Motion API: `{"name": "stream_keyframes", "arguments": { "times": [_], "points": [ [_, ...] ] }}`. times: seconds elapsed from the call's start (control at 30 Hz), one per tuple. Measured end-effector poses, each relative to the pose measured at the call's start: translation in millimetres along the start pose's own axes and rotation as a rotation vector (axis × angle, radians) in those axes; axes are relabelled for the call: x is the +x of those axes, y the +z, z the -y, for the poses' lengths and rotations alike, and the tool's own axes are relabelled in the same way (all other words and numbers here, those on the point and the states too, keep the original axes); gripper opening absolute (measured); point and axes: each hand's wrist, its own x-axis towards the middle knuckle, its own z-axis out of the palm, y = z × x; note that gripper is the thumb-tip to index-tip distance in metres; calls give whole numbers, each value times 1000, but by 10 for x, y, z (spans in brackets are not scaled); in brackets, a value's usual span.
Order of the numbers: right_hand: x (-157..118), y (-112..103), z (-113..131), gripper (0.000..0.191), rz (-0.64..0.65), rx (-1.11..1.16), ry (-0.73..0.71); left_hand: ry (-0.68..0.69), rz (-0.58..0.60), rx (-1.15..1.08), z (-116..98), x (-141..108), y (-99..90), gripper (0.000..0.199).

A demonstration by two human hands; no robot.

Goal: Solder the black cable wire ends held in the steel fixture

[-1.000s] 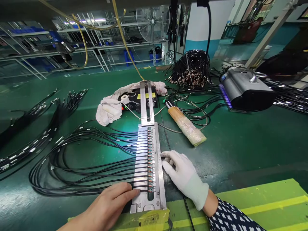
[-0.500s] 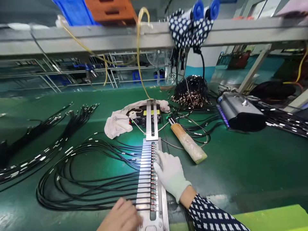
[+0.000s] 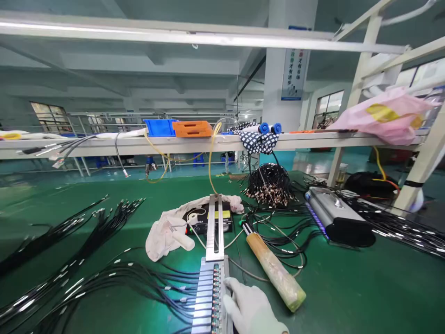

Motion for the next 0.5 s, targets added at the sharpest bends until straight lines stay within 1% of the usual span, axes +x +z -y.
{"name": "stream_keyframes", "arguments": {
  "times": [0.07, 0.13, 0.17, 0.23, 0.3, 0.37, 0.43, 0.5],
  "points": [
    [158, -272, -153, 33, -41, -7, 75, 18, -30, -8, 296, 327, -141, 27],
    [325, -482, -341, 41, -113, -54, 185, 33, -56, -20, 500, 622, -249, 27],
    [404, -541, -439, 47, -122, -72, 246, 41, -69, -26, 558, 743, -288, 26],
    [535, -568, -618, 60, -97, -76, 335, 55, -96, -35, 594, 913, -343, 25],
    [614, -530, -752, 71, -70, -36, 375, 65, -130, -39, 558, 988, -386, 26],
    [628, -514, -824, 72, -39, 57, 366, 66, -171, -39, 508, 994, -440, 30],
    [563, -577, -824, 65, 0, 203, 308, 54, -214, -37, 485, 968, -514, 29],
    [412, -717, -754, 64, 35, 352, 214, 27, -256, -30, 492, 939, -591, 37]
  ]
}}
